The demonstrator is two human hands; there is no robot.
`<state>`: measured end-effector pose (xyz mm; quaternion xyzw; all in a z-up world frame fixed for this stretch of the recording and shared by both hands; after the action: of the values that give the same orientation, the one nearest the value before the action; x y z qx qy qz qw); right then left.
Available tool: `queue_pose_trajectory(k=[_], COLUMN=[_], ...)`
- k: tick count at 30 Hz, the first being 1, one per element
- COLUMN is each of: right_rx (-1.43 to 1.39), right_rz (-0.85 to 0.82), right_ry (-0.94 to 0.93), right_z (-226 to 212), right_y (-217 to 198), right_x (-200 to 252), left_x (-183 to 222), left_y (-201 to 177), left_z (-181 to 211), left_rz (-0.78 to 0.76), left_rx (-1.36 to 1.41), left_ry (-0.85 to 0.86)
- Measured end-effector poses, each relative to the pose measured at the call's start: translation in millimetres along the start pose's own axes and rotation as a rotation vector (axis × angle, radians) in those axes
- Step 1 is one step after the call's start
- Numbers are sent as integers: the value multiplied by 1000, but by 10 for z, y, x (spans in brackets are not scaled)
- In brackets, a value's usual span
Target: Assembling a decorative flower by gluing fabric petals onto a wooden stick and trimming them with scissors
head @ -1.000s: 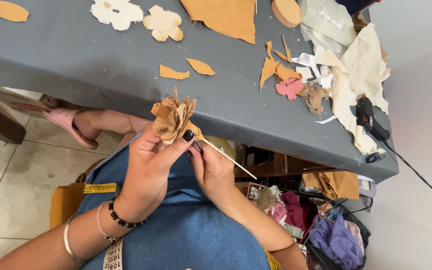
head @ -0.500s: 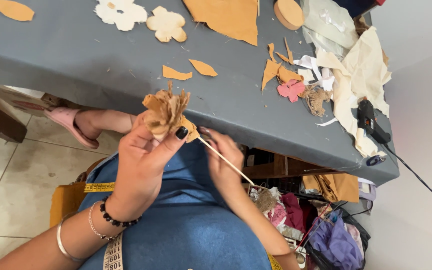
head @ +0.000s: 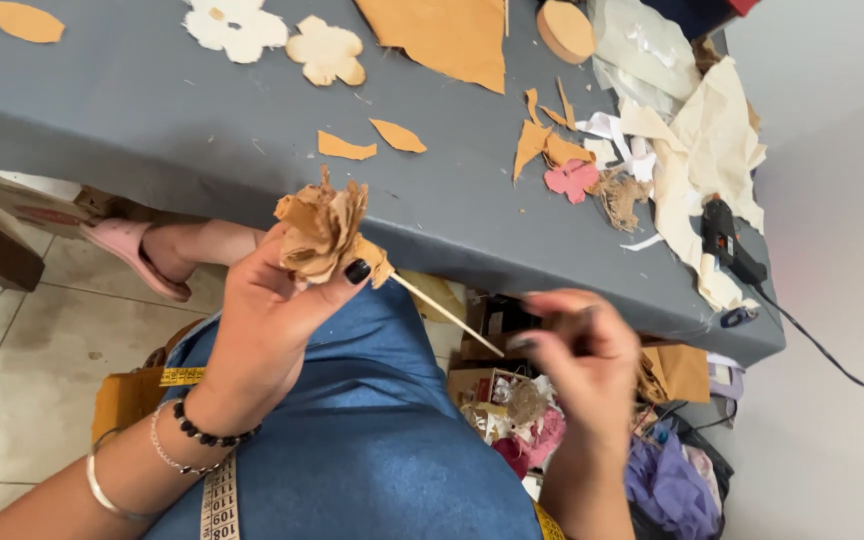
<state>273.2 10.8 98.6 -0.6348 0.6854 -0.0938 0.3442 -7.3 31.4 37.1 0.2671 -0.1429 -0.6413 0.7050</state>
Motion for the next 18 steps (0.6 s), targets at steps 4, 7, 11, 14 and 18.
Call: queue_pose_trajectory(k=[4,7,11,14,18], right_rx=[173,140,-455,-574,-607], right_rz=[-79,-73,-157,-132,-123], right_ry=[-283,-291,60,159,242], right_z=[-352,-339,-137,18,17], right_y=[517,677,779,875,944], right_x=[-82,-190,-237,-205,-188], left_x=[-27,-79,-106,-115,-191], left_y=[168,195,213,234,255], left_z=[32,55,118,162,260], left_rz=[-33,-57,-139,-129,-123], left_rx=[-74,-151,-218,-176,-185], left_ry=[59,89,59,46,69])
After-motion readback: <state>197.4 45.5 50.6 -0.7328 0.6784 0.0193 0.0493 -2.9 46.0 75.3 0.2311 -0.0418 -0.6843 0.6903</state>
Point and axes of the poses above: each hand's wrist, its own x-axis away from the middle knuckle, its own y-axis out of the palm, z = x × y, the point moved 2 cm from there along -x, towards the middle knuckle, and after that the axes turned 2 degrees about x, right-handed, at the moved point
